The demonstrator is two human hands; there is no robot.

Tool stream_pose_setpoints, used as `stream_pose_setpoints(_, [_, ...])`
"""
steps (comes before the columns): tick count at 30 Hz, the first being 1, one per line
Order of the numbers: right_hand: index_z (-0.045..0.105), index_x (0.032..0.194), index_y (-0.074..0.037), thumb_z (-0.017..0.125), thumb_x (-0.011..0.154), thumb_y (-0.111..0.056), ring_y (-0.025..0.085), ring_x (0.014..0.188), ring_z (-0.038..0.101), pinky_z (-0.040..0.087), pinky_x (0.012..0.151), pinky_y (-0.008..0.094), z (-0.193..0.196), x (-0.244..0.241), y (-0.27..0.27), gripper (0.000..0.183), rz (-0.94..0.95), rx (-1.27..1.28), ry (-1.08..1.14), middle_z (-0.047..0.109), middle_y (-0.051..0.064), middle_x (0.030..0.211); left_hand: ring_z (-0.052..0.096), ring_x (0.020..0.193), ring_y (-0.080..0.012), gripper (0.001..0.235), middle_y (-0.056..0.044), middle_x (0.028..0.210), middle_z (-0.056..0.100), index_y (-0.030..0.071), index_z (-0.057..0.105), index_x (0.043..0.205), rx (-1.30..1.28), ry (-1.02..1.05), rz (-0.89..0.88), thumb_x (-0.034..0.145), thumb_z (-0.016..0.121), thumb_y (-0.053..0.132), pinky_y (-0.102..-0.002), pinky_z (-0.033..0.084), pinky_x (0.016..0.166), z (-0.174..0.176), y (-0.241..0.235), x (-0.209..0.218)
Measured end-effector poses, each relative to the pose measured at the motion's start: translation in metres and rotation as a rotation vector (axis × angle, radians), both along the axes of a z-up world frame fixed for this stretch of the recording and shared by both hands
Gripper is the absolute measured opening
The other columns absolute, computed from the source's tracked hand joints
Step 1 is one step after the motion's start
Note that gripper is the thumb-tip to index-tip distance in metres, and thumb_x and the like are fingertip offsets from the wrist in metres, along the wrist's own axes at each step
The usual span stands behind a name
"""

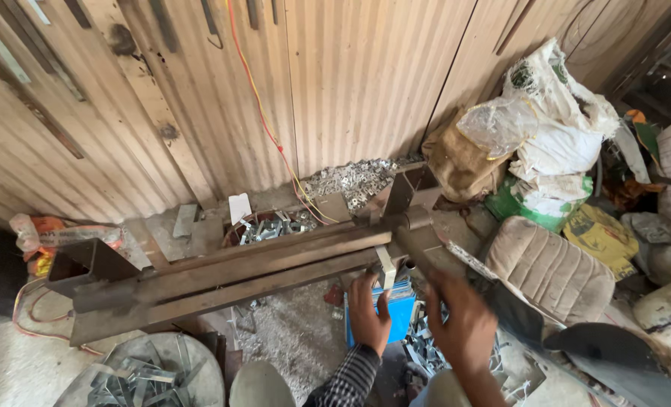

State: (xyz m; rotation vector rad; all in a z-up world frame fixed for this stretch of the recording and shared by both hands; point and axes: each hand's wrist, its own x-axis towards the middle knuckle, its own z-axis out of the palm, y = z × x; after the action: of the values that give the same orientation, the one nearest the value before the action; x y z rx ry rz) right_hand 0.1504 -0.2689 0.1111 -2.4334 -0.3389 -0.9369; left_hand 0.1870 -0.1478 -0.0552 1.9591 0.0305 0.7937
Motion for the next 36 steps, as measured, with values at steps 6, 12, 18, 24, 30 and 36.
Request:
stream_pose_setpoints(6, [0.073,0.113,-0.001,0.074,0.090,-0.015,0.031,0.105,0.074,0.061,0.087,0.039,-0.029,0.009,-0.004,0.027,0.025,0.022,-0.215,0.072,0.016,0.123,0.054,0.128,-0.0336,0.038,-0.013,0.135,0.060,0.007,0.068,0.121,0.588,-0.031,-0.366,0.083,0.067,0.005,-0.051,0.043,0.110,0.025,0.028,-0.010])
stream_pose_setpoints(12, [0.073,0.107,-0.005,0.076,0.095,-0.024,0.035,0.106,0.073,0.059,0.091,0.044,0.079,0.102,0.015,0.023,0.098,-0.098,-0.301,0.075,0.015,0.114,0.044,0.139,-0.0335,0.024,-0.012,0.141,0.057,0.016,0.073,0.100,1.220,-0.181,-0.524,0.077,0.073,0.019,-0.059,0.035,0.111,0.079,0.035,0.045])
stream_pose_setpoints(18, [0.081,0.098,-0.015,0.069,0.092,-0.056,0.031,0.076,0.074,0.058,0.073,0.044,0.122,0.173,0.046,0.043,-0.012,-0.231,0.218,0.077,0.010,0.082,0.065,0.106,-0.0290,0.033,-0.010,0.103,0.071,0.007,0.069,0.119,0.858,-0.083,-0.599,0.089,0.073,0.019,-0.049,0.051,0.091,0.121,0.010,0.051])
stream_pose_setpoints(24, [0.082,0.094,-0.013,0.065,0.092,-0.066,0.029,0.075,0.076,0.059,0.077,0.041,0.117,0.179,0.039,0.056,0.035,-0.249,0.183,0.078,0.010,0.082,0.074,0.083,-0.0202,0.027,-0.011,0.089,0.076,-0.002,0.072,0.101,-0.285,0.162,-0.576,0.083,0.086,0.013,-0.039,0.058,0.076,0.073,-0.006,-0.016])
stream_pose_setpoints(30, [0.083,0.097,-0.015,0.062,0.091,-0.070,0.029,0.076,0.075,0.058,0.077,0.043,0.115,0.178,0.042,0.060,-0.004,-0.257,0.272,0.077,0.010,0.081,0.076,0.091,-0.0132,0.017,-0.007,0.097,0.081,-0.003,0.076,0.098,-0.636,0.120,-0.365,0.082,0.079,-0.001,-0.031,0.060,0.082,0.018,-0.013,-0.029])
stream_pose_setpoints(36, [0.083,0.094,-0.014,0.060,0.092,-0.072,0.029,0.075,0.075,0.058,0.080,0.044,0.117,0.173,0.040,0.062,0.016,-0.285,0.275,0.076,0.011,0.075,0.076,0.076,-0.0101,0.010,-0.009,0.089,0.082,-0.001,0.078,0.089,-0.420,0.135,-0.183,0.083,0.082,0.006,-0.030,0.060,0.069,0.003,-0.008,-0.010])
